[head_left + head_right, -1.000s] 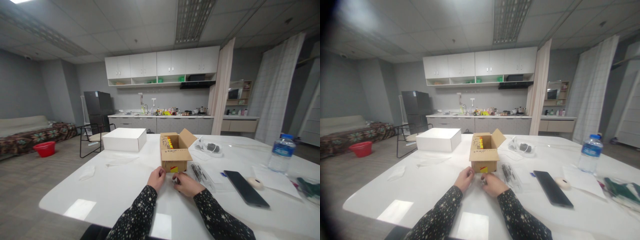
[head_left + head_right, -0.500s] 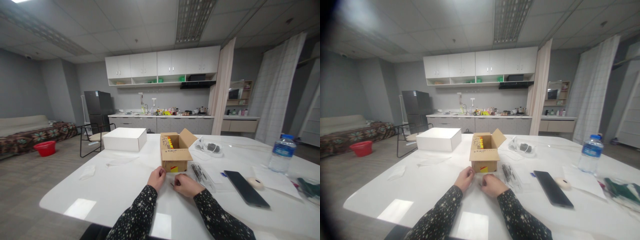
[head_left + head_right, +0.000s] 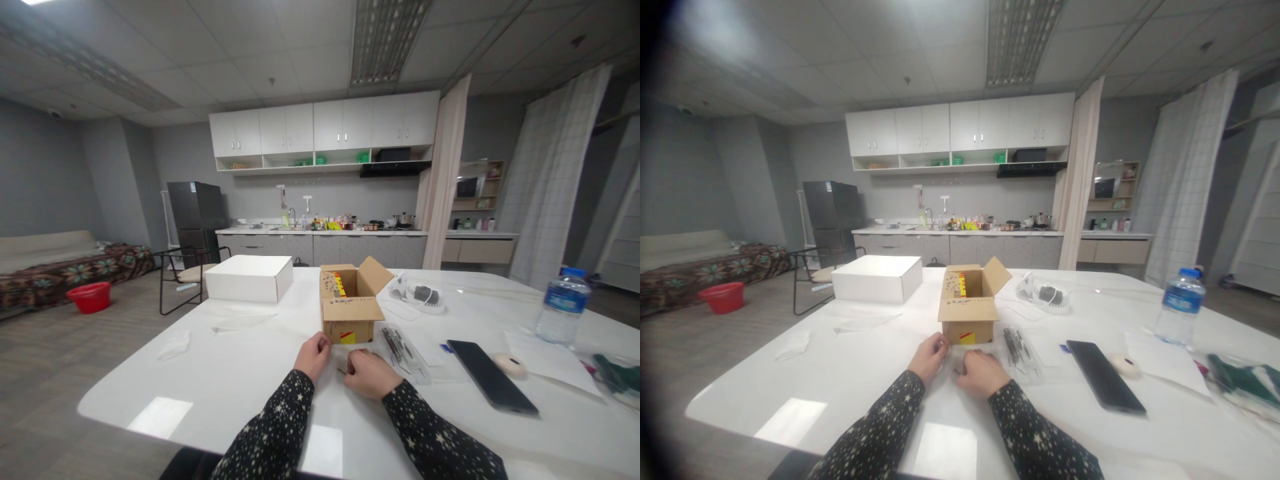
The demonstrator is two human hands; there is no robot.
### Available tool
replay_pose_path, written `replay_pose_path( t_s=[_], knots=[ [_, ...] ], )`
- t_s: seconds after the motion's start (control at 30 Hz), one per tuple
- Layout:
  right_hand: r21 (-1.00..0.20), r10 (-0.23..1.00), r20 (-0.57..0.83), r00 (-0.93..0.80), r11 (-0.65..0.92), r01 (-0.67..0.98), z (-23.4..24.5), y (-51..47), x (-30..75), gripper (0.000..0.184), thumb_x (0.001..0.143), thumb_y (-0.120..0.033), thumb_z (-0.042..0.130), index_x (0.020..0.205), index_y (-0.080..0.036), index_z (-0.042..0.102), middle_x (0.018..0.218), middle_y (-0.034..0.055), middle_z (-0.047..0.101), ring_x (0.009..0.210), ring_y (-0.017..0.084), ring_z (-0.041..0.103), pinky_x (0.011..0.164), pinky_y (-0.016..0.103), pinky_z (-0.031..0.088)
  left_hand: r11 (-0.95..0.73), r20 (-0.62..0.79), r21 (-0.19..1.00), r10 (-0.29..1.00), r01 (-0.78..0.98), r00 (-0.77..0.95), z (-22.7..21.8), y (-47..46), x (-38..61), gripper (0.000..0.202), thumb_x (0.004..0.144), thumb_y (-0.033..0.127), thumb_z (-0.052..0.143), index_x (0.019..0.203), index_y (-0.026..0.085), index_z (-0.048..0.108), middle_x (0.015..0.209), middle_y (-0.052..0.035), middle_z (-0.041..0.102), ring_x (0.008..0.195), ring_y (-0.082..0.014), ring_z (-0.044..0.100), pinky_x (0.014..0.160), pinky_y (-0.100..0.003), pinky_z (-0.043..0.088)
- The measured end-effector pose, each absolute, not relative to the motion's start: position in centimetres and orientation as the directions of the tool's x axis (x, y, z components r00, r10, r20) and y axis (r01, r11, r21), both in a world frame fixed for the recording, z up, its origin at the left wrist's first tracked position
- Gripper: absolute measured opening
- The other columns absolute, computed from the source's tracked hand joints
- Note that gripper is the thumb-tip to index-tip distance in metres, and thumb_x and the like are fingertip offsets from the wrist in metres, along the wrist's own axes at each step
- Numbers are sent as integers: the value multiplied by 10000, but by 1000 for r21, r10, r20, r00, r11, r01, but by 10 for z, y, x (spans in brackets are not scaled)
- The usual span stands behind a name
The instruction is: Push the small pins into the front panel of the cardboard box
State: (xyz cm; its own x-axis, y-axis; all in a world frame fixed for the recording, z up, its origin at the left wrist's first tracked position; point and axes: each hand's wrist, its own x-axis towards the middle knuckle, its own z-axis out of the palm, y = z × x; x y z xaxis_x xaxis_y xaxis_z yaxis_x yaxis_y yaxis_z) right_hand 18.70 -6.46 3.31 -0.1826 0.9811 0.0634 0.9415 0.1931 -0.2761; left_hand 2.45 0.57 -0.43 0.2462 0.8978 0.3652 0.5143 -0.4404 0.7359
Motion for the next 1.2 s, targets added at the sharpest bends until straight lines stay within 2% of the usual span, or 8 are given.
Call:
replay_pose_path(
  t_s=[0.23,0.67,0.97,1.2],
  knots=[
    [-167,985,83,-151,163,972,38,-69,177,248,710,-231,526,860,-144,702,946,171,720,876,304,682,726,347,468,-440,364,744,898,502,248,-6,7,25,129,792,186,454,759,182,579,633,19,539,633,-142,508,634,-242,365],
    [-144,982,95,-165,177,973,37,-70,172,314,719,-279,500,865,-109,719,930,203,723,870,325,692,737,369,488,-449,373,725,894,523,249,-7,8,25,135,806,196,451,763,178,578,624,25,522,628,-137,492,630,-241,345],
    [-278,979,164,-122,164,947,34,-64,176,243,726,-301,510,786,-137,681,868,159,719,851,282,671,693,314,440,-432,353,742,902,512,249,-4,6,25,131,802,174,450,763,173,575,615,27,514,617,-134,490,621,-237,342],
    [-475,971,231,-61,167,864,31,-51,188,117,718,-253,552,704,-165,628,767,92,705,767,213,644,633,266,376,-432,352,743,902,512,251,-4,7,25,126,798,190,456,755,175,572,627,19,526,625,-139,494,626,-241,345]
  ],
)
